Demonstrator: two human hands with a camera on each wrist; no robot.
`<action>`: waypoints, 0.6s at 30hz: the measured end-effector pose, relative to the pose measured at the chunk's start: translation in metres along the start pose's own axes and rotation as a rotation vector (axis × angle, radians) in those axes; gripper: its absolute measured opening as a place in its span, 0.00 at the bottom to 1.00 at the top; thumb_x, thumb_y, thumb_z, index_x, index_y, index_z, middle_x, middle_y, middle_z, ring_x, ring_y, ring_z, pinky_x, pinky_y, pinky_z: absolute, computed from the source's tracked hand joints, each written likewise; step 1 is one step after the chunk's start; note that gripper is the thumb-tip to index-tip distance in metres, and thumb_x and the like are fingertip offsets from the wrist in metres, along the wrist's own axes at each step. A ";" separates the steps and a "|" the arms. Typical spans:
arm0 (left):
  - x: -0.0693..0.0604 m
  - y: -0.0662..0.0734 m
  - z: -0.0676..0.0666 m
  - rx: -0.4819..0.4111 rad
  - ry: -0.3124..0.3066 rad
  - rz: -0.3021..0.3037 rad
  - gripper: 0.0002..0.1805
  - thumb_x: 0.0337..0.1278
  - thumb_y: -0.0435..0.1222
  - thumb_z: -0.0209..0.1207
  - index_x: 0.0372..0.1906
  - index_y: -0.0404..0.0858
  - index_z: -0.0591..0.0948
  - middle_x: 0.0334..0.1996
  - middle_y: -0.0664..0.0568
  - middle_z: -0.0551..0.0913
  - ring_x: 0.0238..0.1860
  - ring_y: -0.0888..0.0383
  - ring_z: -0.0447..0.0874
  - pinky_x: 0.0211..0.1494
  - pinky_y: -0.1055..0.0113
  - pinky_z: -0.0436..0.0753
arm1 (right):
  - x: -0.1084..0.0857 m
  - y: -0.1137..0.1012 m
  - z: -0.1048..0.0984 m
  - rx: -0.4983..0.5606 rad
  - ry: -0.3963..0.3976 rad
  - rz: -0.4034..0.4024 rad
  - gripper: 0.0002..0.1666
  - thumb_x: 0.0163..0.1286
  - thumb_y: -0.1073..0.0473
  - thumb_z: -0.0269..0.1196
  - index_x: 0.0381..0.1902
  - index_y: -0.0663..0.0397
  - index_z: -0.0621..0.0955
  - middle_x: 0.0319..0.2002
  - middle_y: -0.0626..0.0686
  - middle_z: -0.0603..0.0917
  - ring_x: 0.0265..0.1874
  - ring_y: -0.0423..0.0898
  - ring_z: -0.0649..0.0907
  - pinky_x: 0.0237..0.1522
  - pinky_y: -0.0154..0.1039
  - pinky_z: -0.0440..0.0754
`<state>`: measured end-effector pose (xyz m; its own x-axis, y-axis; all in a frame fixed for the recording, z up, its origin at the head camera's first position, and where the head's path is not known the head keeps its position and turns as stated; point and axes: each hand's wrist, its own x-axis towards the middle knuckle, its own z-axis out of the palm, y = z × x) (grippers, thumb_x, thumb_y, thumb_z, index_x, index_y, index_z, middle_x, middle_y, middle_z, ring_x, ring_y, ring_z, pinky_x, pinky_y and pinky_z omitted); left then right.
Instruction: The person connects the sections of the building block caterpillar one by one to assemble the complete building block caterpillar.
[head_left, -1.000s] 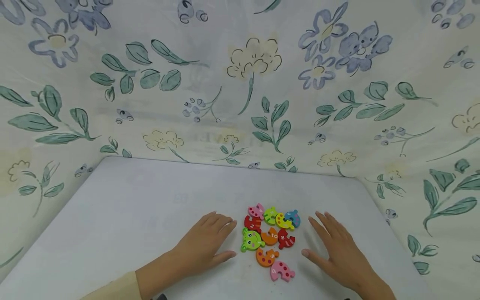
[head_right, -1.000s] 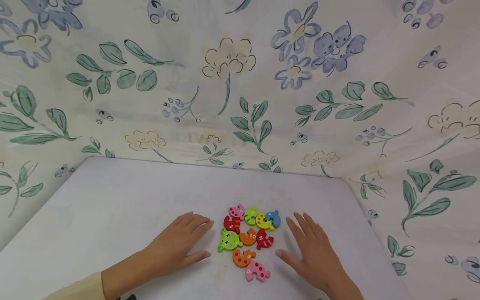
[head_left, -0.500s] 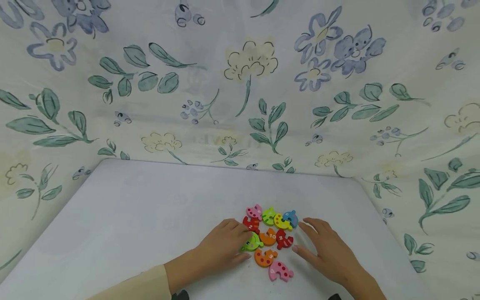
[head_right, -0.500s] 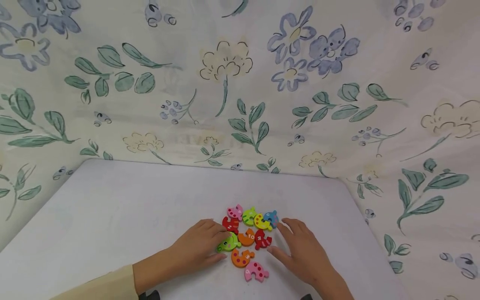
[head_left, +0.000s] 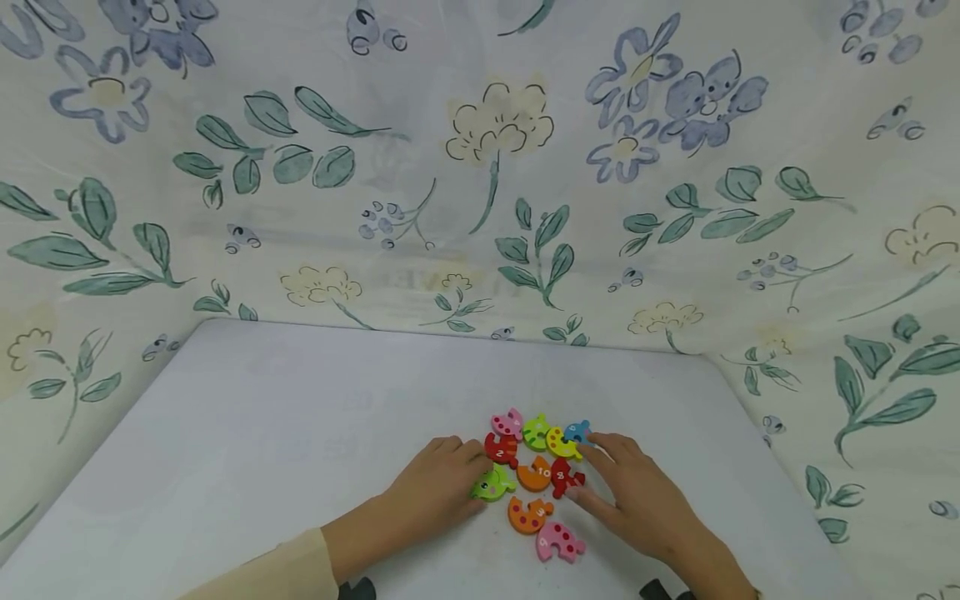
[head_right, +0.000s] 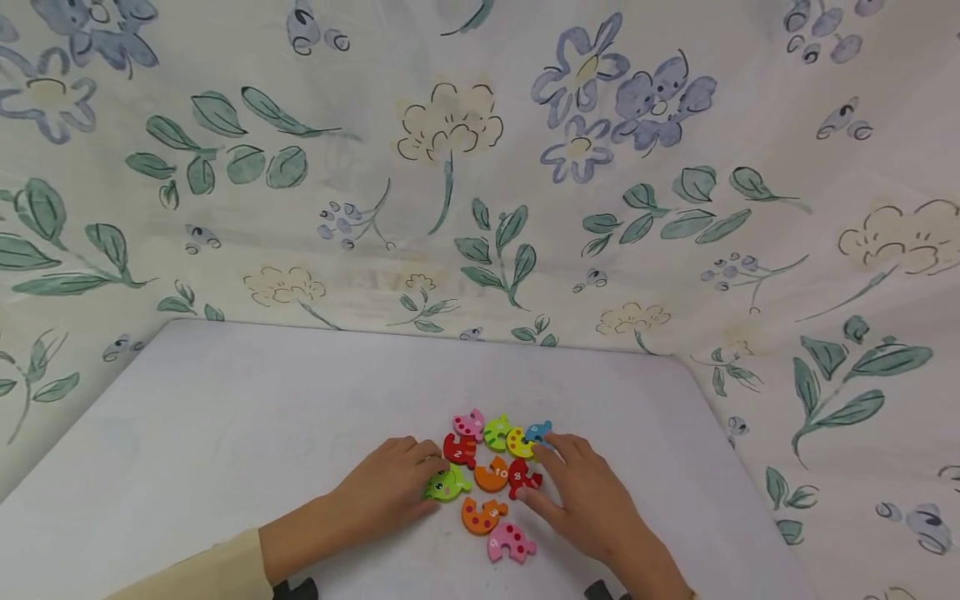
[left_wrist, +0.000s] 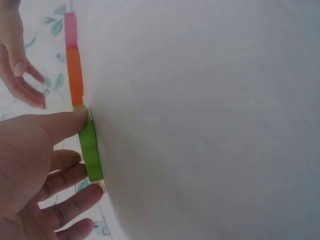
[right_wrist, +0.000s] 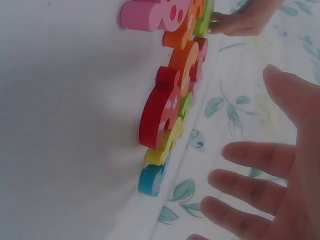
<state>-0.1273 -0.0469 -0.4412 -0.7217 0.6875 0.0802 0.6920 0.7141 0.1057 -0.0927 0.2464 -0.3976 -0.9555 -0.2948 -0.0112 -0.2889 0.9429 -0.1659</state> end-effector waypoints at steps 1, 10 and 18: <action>-0.002 -0.001 0.000 -0.008 -0.006 -0.014 0.28 0.58 0.54 0.74 0.60 0.47 0.85 0.56 0.55 0.83 0.54 0.55 0.78 0.66 0.54 0.77 | 0.000 -0.001 0.000 0.002 0.002 -0.003 0.39 0.69 0.35 0.69 0.69 0.49 0.80 0.71 0.55 0.75 0.70 0.57 0.73 0.64 0.61 0.76; -0.026 -0.020 -0.004 -0.063 0.009 -0.095 0.26 0.53 0.52 0.77 0.54 0.45 0.87 0.49 0.55 0.83 0.47 0.56 0.78 0.58 0.55 0.81 | 0.006 -0.009 0.003 0.014 0.026 -0.057 0.38 0.68 0.38 0.71 0.67 0.52 0.81 0.69 0.55 0.77 0.69 0.56 0.74 0.63 0.57 0.78; -0.050 -0.040 -0.006 -0.147 0.039 -0.176 0.27 0.47 0.50 0.80 0.53 0.44 0.88 0.48 0.57 0.80 0.43 0.59 0.74 0.47 0.60 0.81 | 0.014 -0.016 0.002 0.022 0.051 -0.118 0.37 0.67 0.40 0.73 0.66 0.54 0.81 0.67 0.56 0.77 0.68 0.55 0.74 0.62 0.52 0.80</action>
<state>-0.1188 -0.1105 -0.4433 -0.8330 0.5466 0.0854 0.5479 0.7937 0.2642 -0.1013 0.2270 -0.3971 -0.9169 -0.3946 0.0598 -0.3987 0.8983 -0.1849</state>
